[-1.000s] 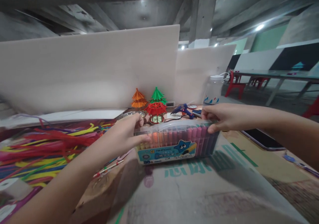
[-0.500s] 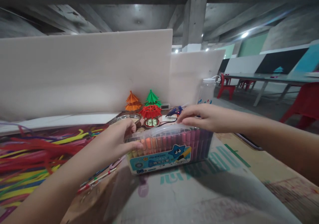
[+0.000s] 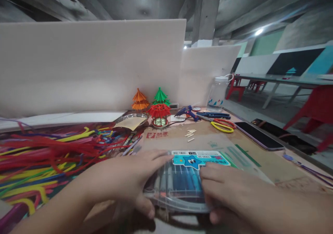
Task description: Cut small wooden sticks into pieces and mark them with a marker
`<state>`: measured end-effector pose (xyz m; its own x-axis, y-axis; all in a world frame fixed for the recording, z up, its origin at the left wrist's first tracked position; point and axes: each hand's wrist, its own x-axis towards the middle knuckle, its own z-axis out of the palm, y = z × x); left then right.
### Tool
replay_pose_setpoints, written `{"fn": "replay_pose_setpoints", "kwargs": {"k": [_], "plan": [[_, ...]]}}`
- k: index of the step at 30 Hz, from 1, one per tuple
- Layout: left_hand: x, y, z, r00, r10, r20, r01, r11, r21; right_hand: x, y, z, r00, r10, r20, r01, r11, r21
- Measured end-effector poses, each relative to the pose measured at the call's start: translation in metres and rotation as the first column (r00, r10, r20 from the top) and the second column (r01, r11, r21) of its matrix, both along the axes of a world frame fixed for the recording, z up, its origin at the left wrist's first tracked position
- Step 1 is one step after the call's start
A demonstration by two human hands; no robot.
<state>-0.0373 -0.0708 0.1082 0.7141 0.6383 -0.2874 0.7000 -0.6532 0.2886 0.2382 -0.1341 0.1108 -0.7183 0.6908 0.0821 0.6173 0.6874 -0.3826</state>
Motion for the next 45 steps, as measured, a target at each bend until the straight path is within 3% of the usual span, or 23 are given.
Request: {"fn": "replay_pose_setpoints", "kwargs": {"k": [3,7,10,13,16,20,22,24,26,28,31,33,45], "plan": [[0.010,0.004,-0.011,0.992,0.027,-0.124,-0.030,0.999,-0.019,-0.003,-0.004,-0.016,1.000,0.014,0.023,-0.013,0.999,-0.053],[0.006,0.010,-0.008,0.999,0.004,-0.049,-0.007,0.998,-0.068,-0.002,0.003,-0.010,0.999,-0.017,0.049,0.018,1.000,-0.020],[-0.005,0.016,0.003,0.988,-0.010,0.155,0.018,0.999,-0.051,0.003,0.012,0.004,0.995,-0.050,0.083,0.039,0.991,0.127],[-0.016,0.028,0.008,0.948,0.106,0.300,-0.136,0.988,0.080,0.010,0.032,0.015,0.997,-0.074,0.018,0.062,0.925,0.376],[-0.024,0.041,0.008,0.894,0.175,0.412,-0.283,0.934,0.218,0.017,0.061,0.023,0.991,-0.132,-0.035,0.132,0.859,0.495],[-0.027,0.045,0.007,0.776,0.301,0.555,-0.548,0.757,0.355,0.019,0.104,0.025,0.945,-0.304,-0.123,0.315,0.734,0.602],[-0.025,0.043,0.006,0.828,0.320,0.460,-0.517,0.754,0.406,0.018,0.122,0.021,0.918,-0.367,-0.152,0.380,0.702,0.602],[-0.021,0.041,0.003,0.900,0.287,0.326,-0.406,0.824,0.394,0.017,0.136,0.014,0.904,-0.394,-0.167,0.411,0.694,0.591],[-0.016,0.044,-0.004,0.925,0.248,0.289,-0.354,0.838,0.415,0.016,0.145,0.007,0.892,-0.413,-0.184,0.435,0.677,0.594],[-0.011,0.050,-0.013,0.914,0.211,0.348,-0.375,0.767,0.521,0.016,0.151,0.001,0.883,-0.425,-0.198,0.451,0.655,0.607],[-0.006,0.059,-0.025,0.902,0.131,0.413,-0.404,0.598,0.693,0.016,0.155,-0.004,0.886,-0.415,-0.207,0.447,0.645,0.619],[-0.005,0.063,-0.030,0.911,0.107,0.399,-0.392,0.531,0.751,0.017,0.155,-0.006,0.888,-0.405,-0.220,0.447,0.640,0.625],[-0.008,0.069,-0.037,0.916,0.106,0.386,-0.383,0.510,0.770,0.017,0.151,-0.011,0.895,-0.374,-0.242,0.432,0.599,0.673]]}}
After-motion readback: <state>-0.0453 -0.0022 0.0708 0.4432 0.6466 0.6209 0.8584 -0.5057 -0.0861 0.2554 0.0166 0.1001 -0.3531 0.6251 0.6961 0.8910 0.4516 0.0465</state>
